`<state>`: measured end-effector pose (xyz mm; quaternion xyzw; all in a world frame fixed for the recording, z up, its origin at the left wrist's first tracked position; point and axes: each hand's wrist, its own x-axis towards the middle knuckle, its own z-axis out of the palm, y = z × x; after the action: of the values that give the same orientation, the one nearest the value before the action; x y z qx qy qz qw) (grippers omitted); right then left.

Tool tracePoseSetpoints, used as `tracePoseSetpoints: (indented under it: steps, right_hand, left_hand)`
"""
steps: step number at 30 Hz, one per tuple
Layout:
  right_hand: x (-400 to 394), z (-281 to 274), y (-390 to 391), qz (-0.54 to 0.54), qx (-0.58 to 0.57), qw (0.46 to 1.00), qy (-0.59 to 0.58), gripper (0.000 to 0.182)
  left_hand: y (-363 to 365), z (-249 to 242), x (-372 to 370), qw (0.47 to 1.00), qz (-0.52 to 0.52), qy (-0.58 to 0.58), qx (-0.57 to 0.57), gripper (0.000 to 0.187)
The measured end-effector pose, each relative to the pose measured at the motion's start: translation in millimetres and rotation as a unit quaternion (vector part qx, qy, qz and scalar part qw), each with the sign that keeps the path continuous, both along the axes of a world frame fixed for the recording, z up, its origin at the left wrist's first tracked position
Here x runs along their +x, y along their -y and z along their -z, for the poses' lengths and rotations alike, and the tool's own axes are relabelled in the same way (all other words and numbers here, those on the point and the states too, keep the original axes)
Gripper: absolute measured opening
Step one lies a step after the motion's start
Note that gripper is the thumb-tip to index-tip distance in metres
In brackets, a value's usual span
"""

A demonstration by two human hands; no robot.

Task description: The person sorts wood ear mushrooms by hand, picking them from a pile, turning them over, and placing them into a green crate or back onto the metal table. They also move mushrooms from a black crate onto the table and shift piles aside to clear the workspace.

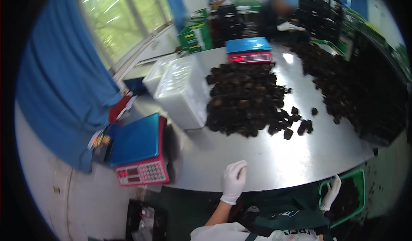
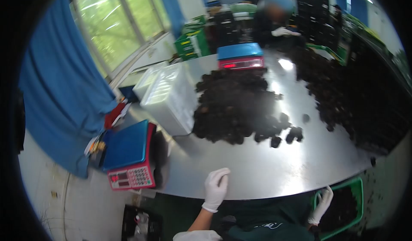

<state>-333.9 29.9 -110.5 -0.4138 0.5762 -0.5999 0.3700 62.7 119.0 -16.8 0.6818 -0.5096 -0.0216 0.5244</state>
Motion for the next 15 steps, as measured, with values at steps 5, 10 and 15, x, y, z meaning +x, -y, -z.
tracePoseSetpoints:
  steps: [5, 10, 15]
  right_hand:
    - [-18, 3, 22, 0.127, 0.024, 0.945, 0.299, 0.071]
    - [-46, 15, 52, 0.098, 0.041, 0.924, 0.367, 0.101]
    - [-33, 14, 71, 0.04, 0.052, 0.933, 0.352, 0.068]
  left_hand:
    - [-1, 8, -3, 0.999, -0.026, 0.038, 0.015, 0.014]
    - [-1, 12, -5, 0.997, -0.044, 0.053, 0.021, 0.015]
    - [0, 7, -3, 0.996, -0.027, 0.07, 0.038, 0.014]
